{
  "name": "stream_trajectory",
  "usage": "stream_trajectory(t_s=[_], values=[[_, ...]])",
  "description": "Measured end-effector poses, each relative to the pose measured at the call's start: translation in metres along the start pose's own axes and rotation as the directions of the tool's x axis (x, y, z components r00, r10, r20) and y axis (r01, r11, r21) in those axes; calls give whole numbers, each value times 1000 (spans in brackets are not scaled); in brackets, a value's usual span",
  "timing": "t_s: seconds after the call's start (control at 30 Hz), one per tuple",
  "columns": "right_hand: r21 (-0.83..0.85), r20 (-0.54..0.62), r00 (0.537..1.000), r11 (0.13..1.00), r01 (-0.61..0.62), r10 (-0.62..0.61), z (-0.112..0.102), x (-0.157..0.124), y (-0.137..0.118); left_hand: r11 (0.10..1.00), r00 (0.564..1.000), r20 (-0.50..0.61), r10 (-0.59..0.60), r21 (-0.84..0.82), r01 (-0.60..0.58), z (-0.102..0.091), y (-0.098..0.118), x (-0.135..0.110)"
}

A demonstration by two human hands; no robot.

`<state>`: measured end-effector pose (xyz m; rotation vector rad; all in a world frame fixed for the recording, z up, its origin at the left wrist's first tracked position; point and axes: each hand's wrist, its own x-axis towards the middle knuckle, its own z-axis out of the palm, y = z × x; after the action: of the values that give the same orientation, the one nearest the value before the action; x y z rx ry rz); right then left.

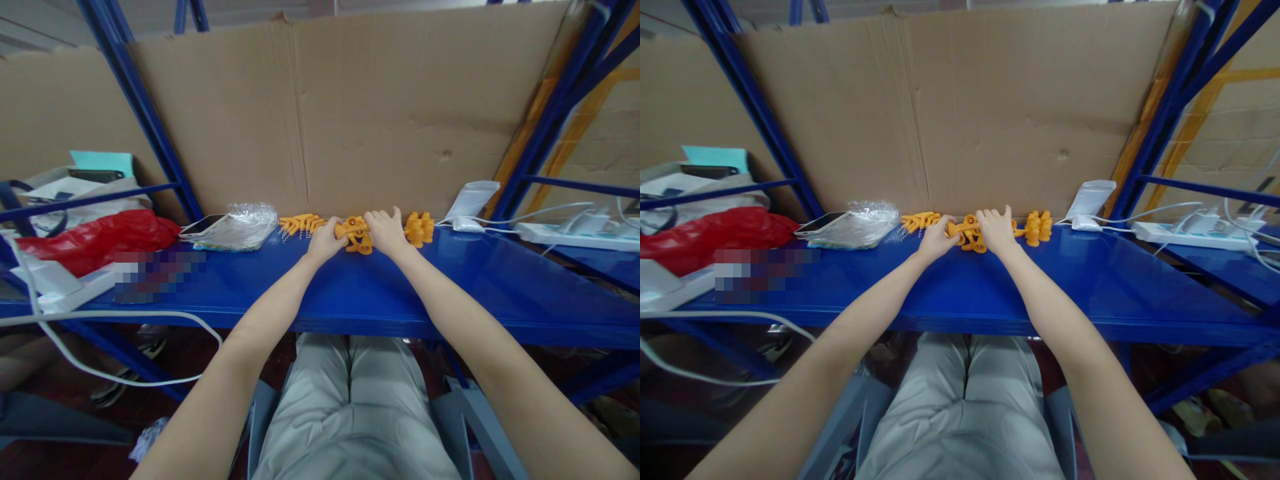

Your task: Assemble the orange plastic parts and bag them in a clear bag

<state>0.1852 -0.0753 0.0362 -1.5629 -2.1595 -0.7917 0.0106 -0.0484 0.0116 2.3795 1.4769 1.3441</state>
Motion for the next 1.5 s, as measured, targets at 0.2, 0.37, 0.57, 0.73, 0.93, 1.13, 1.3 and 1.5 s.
stream_trajectory(t_s=[0.2,0.37,0.57,0.73,0.93,1.13,1.3,1.5], values=[[3,-65,994,996,-90,90,5,0,19,997,997,-20,-79,7,79,-6,-8,3],[135,-192,939,955,-264,286,11,3,47,996,995,-38,-93,-14,93,-9,-13,4],[288,-244,801,830,-478,547,16,5,89,996,996,-26,-82,-26,81,-8,-12,4],[353,-163,651,660,-663,741,14,-5,119,996,996,-27,-86,-29,86,-8,-13,3],[399,10,502,457,-795,865,24,-19,131,996,996,-35,-84,-24,83,-6,-15,3],[271,294,445,372,-888,846,30,-24,130,996,996,-30,-88,-27,87,-6,-14,3],[284,299,475,398,-872,827,38,-23,136,996,996,-23,-86,-39,86,-7,-13,3],[238,308,496,439,-867,812,40,-23,138,996,996,-19,-89,-30,88,-6,-13,3]])
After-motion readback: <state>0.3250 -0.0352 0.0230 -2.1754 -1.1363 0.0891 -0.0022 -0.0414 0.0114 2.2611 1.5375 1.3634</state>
